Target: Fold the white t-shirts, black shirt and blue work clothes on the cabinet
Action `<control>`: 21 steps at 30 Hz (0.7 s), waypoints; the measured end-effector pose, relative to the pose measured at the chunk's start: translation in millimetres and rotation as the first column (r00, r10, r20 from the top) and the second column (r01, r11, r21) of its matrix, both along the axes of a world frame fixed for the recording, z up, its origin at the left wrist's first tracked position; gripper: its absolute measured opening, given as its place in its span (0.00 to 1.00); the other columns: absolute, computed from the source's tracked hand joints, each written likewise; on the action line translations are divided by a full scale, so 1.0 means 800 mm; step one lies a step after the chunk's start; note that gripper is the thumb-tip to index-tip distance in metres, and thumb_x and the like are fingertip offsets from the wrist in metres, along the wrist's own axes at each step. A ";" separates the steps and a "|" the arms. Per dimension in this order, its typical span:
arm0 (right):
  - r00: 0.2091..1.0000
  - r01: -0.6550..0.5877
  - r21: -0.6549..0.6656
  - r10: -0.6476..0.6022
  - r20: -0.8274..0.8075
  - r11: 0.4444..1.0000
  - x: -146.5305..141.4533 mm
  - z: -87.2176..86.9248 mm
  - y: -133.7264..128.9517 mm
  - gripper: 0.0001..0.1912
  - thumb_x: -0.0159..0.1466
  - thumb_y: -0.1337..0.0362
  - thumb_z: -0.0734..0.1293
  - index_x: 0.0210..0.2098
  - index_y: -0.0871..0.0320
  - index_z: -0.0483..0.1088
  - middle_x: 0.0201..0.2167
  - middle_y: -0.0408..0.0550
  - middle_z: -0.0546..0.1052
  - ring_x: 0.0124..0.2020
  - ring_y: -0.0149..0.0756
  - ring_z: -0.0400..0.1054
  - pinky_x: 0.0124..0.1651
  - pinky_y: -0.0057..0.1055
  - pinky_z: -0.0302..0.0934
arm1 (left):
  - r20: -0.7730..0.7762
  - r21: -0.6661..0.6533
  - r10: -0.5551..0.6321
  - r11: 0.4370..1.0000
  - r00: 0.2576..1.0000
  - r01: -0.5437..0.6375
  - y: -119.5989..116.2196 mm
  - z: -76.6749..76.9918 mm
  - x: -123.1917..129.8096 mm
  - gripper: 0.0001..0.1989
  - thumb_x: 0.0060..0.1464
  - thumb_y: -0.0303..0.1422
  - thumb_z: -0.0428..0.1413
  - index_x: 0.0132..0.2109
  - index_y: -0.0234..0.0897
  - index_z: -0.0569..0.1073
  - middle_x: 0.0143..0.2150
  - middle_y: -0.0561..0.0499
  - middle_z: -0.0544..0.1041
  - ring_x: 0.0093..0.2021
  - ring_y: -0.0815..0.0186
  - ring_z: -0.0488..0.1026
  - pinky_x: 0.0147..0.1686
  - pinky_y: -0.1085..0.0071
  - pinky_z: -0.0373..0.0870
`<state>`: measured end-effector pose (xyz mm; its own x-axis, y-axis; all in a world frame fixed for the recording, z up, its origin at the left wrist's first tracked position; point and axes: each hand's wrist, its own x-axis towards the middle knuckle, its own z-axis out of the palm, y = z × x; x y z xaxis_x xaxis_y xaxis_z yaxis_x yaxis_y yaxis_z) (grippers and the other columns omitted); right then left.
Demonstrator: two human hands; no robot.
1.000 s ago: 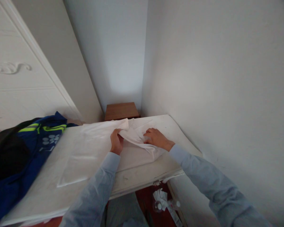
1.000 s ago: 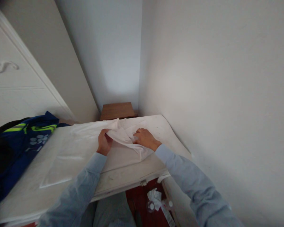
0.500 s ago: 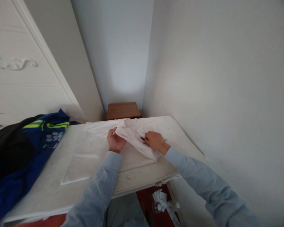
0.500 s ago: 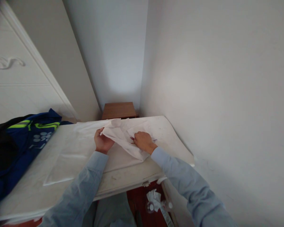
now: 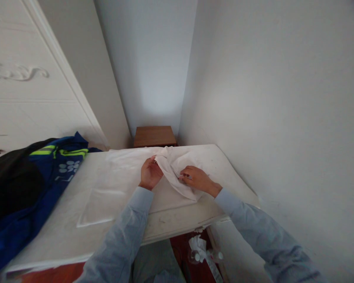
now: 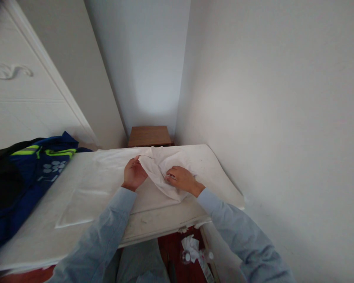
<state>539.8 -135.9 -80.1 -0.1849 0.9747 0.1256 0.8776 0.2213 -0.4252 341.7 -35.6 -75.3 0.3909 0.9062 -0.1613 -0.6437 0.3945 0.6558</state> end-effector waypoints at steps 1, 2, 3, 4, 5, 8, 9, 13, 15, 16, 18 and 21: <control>0.996 0.008 -0.007 -0.008 -0.086 1.000 -0.001 0.000 -0.001 0.13 0.69 0.59 0.65 0.43 0.61 0.77 0.40 0.54 0.79 0.42 0.40 0.71 0.48 0.35 0.62 | -0.013 0.022 -0.016 1.000 1.000 0.017 0.000 -0.003 0.003 0.06 0.50 0.37 0.61 0.33 0.39 0.76 0.35 0.48 0.81 0.39 0.60 0.78 0.39 0.64 0.75; 0.982 0.015 -0.027 -0.020 -0.190 1.000 -0.002 0.001 -0.002 0.15 0.70 0.57 0.64 0.44 0.60 0.77 0.41 0.54 0.79 0.42 0.40 0.72 0.48 0.35 0.62 | -0.031 0.053 -0.029 0.998 0.999 0.031 0.000 -0.006 0.006 0.07 0.49 0.36 0.62 0.32 0.38 0.76 0.33 0.49 0.80 0.37 0.61 0.78 0.38 0.66 0.74; 0.951 0.022 -0.057 -0.038 -0.308 0.998 -0.004 0.001 -0.002 0.17 0.70 0.54 0.63 0.46 0.60 0.76 0.43 0.53 0.79 0.43 0.40 0.72 0.48 0.35 0.63 | -0.051 0.083 -0.038 0.996 0.998 0.042 -0.002 -0.008 0.010 0.07 0.48 0.36 0.63 0.32 0.38 0.75 0.32 0.50 0.78 0.35 0.63 0.77 0.36 0.68 0.73; 0.900 0.022 -0.098 -0.063 -0.431 0.995 -0.006 0.001 -0.001 0.20 0.70 0.51 0.62 0.47 0.59 0.75 0.44 0.53 0.79 0.44 0.39 0.72 0.47 0.35 0.64 | -0.077 0.117 -0.046 0.992 0.996 0.055 -0.003 -0.010 0.015 0.08 0.47 0.36 0.65 0.30 0.38 0.74 0.31 0.51 0.77 0.34 0.65 0.76 0.35 0.70 0.72; 0.834 0.007 -0.147 -0.087 -0.545 0.989 -0.008 0.001 0.000 0.23 0.69 0.47 0.62 0.49 0.59 0.74 0.45 0.53 0.79 0.44 0.39 0.72 0.45 0.34 0.65 | -0.117 0.163 -0.050 0.984 0.992 0.069 -0.006 -0.012 0.020 0.10 0.46 0.37 0.66 0.29 0.38 0.73 0.30 0.52 0.76 0.33 0.66 0.75 0.34 0.71 0.70; 0.631 -0.120 -0.255 -0.124 -0.766 0.960 -0.015 0.002 0.005 0.31 0.61 0.41 0.68 0.51 0.60 0.70 0.40 0.51 0.78 0.38 0.36 0.72 0.37 0.31 0.65 | -0.252 0.299 -0.039 0.947 0.967 0.116 -0.013 -0.009 0.040 0.16 0.45 0.41 0.68 0.24 0.38 0.70 0.26 0.53 0.74 0.29 0.67 0.72 0.30 0.73 0.67; 0.588 -0.153 -0.265 -0.128 -0.799 0.952 -0.017 0.002 0.006 0.32 0.58 0.42 0.72 0.51 0.59 0.69 0.39 0.50 0.78 0.36 0.34 0.71 0.35 0.29 0.65 | -0.303 0.347 -0.024 0.928 0.953 0.134 -0.013 -0.005 0.047 0.17 0.46 0.42 0.68 0.23 0.38 0.70 0.25 0.53 0.73 0.28 0.67 0.70 0.29 0.73 0.66; 0.522 -0.048 -0.302 -0.234 -0.820 0.952 -0.019 0.000 0.006 0.30 0.50 0.53 0.79 0.47 0.56 0.68 0.35 0.45 0.77 0.31 0.33 0.70 0.30 0.27 0.64 | -0.505 0.441 -0.020 0.854 0.863 0.278 0.002 0.016 0.073 0.15 0.49 0.43 0.66 0.26 0.37 0.76 0.26 0.50 0.76 0.29 0.64 0.72 0.28 0.72 0.64; 0.500 0.013 -0.370 -0.326 -0.802 0.929 -0.015 -0.004 0.005 0.25 0.50 0.54 0.77 0.42 0.56 0.67 0.28 0.41 0.76 0.25 0.31 0.68 0.27 0.28 0.63 | -0.603 0.476 0.023 0.813 0.797 0.337 0.022 0.024 0.082 0.13 0.52 0.42 0.64 0.27 0.37 0.78 0.28 0.48 0.77 0.31 0.62 0.73 0.29 0.71 0.66; 0.492 0.024 -0.399 -0.358 -0.793 0.917 -0.012 -0.006 0.004 0.22 0.51 0.54 0.76 0.38 0.56 0.67 0.25 0.39 0.74 0.22 0.30 0.67 0.26 0.27 0.62 | -0.643 0.505 0.075 0.790 0.763 0.348 0.034 0.027 0.085 0.12 0.52 0.40 0.63 0.26 0.38 0.77 0.28 0.48 0.77 0.32 0.61 0.74 0.31 0.70 0.67; 0.480 0.049 -0.403 -0.375 -0.793 0.914 -0.005 -0.006 0.004 0.17 0.52 0.53 0.74 0.30 0.56 0.66 0.21 0.38 0.71 0.22 0.29 0.66 0.28 0.27 0.62 | -0.689 0.566 0.193 0.745 0.698 0.352 0.060 0.028 0.087 0.10 0.50 0.35 0.64 0.24 0.39 0.76 0.27 0.49 0.76 0.35 0.59 0.74 0.37 0.68 0.69; 0.399 0.155 -0.301 -0.339 -0.852 0.941 0.007 0.003 0.006 0.16 0.51 0.54 0.74 0.25 0.56 0.65 0.22 0.38 0.71 0.26 0.29 0.67 0.32 0.26 0.62 | -0.719 0.598 0.262 0.705 0.644 0.382 0.099 0.021 0.085 0.06 0.43 0.27 0.65 0.25 0.41 0.75 0.30 0.49 0.78 0.44 0.55 0.75 0.49 0.66 0.69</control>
<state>545.7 -130.8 -77.7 0.1905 0.9782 -0.0825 0.0005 -0.0841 -0.9965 410.1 43.5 -58.8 0.4904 0.8474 0.2036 0.1714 -0.3228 0.9308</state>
